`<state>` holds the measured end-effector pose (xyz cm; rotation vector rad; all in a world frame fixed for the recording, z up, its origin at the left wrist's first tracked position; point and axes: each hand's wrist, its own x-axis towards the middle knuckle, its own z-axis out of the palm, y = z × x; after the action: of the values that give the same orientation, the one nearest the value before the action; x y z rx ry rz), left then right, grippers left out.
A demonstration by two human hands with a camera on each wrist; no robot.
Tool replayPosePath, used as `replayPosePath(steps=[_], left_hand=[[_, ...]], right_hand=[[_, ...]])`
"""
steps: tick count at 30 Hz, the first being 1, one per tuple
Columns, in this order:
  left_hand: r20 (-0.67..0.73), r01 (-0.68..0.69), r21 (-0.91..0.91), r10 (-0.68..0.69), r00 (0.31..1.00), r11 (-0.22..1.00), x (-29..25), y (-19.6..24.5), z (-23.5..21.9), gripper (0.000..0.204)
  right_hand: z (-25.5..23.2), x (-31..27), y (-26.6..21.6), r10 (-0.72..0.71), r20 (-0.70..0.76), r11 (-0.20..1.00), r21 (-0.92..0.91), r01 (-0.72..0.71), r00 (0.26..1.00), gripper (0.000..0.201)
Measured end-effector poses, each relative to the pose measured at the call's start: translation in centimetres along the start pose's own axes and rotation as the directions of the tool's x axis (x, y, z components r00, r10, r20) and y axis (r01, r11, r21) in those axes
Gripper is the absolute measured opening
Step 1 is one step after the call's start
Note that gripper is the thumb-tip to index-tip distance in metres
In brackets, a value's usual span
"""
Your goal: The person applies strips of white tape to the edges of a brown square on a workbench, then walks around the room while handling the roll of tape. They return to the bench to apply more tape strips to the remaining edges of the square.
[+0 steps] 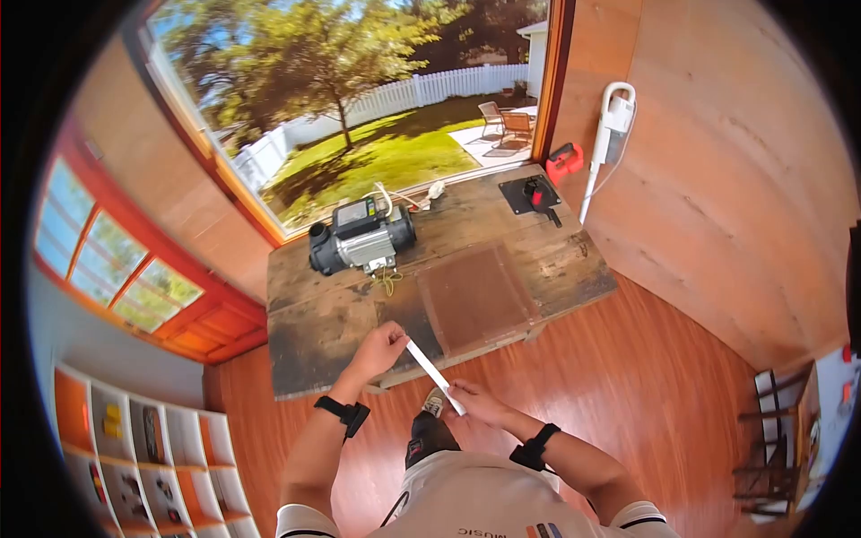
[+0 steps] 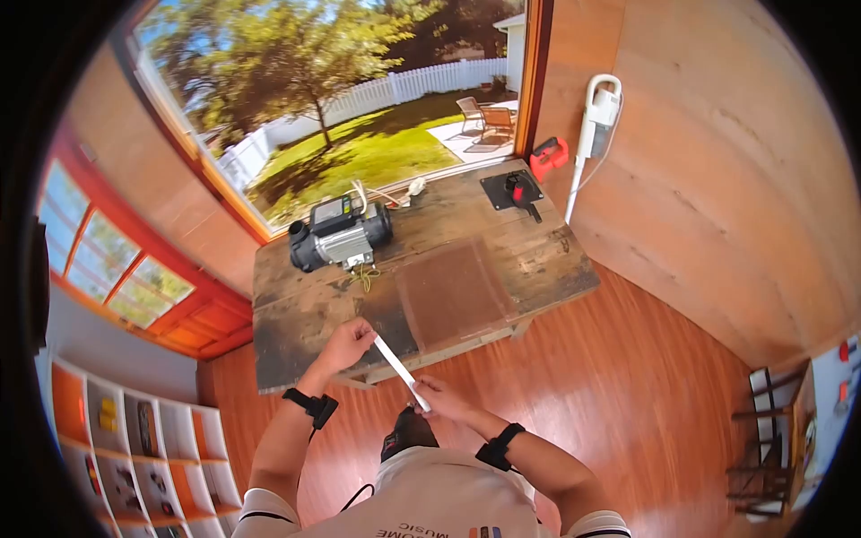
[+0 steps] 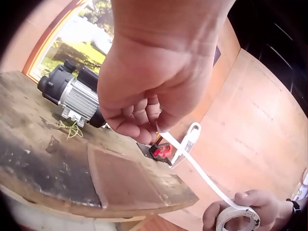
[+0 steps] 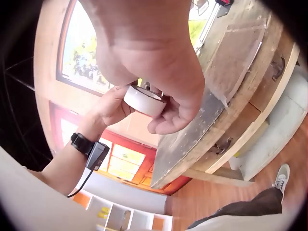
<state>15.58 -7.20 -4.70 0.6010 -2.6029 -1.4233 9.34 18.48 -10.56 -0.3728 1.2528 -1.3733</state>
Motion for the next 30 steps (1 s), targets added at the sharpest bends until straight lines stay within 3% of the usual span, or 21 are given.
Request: replayPosePath(steps=[1, 2, 4, 6, 8, 10, 12, 14, 16, 17, 21, 30], left_hand=[[-0.007, -0.022, 0.036, 0.022, 1.000, 0.999, 2.5, -1.3, -0.9, 0.016], [-0.022, -0.085, 0.095, 0.087, 0.996, 0.992, 4.7, -2.6, -1.5, 0.017], [0.019, -0.075, 0.115, 0.074, 0.997, 0.990, 9.1, -5.6, -1.7, 0.017], [0.055, -0.073, 0.147, 0.065, 0.996, 0.986, 12.6, -8.4, -1.0, 0.017], [-0.075, -0.075, 0.163, 0.088, 0.993, 0.984, 15.5, -10.7, 0.5, 0.017], [-0.074, -0.089, 0.172, 0.103, 0.992, 0.981, 18.2, -13.4, 2.4, 0.017], [-0.082, -0.098, 0.179, 0.115, 0.990, 0.979, 20.1, -14.5, 3.5, 0.016], [-0.219, 0.007, 0.247, 0.049, 0.975, 0.969, 21.6, -14.1, 4.0, 0.016], [-0.261, 0.042, 0.252, 0.026, 0.965, 0.967, 23.0, -15.5, 4.5, 0.017], [-0.311, 0.067, 0.268, 0.020, 0.950, 0.961, 23.8, -16.2, 4.5, 0.018], [-0.228, 0.181, 0.346, -0.104, 0.968, 0.921, 25.3, -16.2, 4.8, 0.021], [-0.318, 0.238, 0.365, -0.120, 0.941, 0.900, 26.1, -15.5, 5.8, 0.022]], right_hand=[[0.3, 2.8, -0.3, 0.014, -0.036, 1.000, 0.019, -0.014, 0.999, 0.036], [0.4, 5.3, -0.6, -0.008, -0.118, 0.996, -0.086, -0.002, 0.993, 0.035], [0.5, 10.6, -0.5, -0.072, -0.237, 0.966, -0.258, 0.009, 0.969, 0.046], [1.2, 13.7, -1.0, -0.093, -0.337, 0.952, -0.306, -0.016, 0.937, 0.047], [1.8, 15.6, -4.1, -0.118, -0.429, 0.933, -0.357, -0.048, 0.896, 0.048], [2.1, 16.5, -7.6, -0.268, -0.401, 0.737, -0.671, -0.082, 0.876, 0.045], [1.8, 18.6, -9.1, -0.253, -0.413, 0.694, -0.708, -0.134, 0.875, 0.045], [0.8, 20.6, -9.7, -0.248, -0.408, 0.636, -0.753, -0.169, 0.879, 0.046], [-0.2, 22.2, -9.8, -0.272, -0.413, 0.573, -0.795, -0.199, 0.869, 0.045], [-0.8, 22.9, -9.8, -0.264, -0.415, 0.574, -0.793, -0.203, 0.871, 0.045], [-2.1, 24.8, -9.2, -0.251, -0.445, 0.544, -0.799, -0.255, 0.860, 0.047], [-3.7, 25.5, -8.4, -0.213, -0.417, 0.465, -0.839, -0.284, 0.884, 0.052]])
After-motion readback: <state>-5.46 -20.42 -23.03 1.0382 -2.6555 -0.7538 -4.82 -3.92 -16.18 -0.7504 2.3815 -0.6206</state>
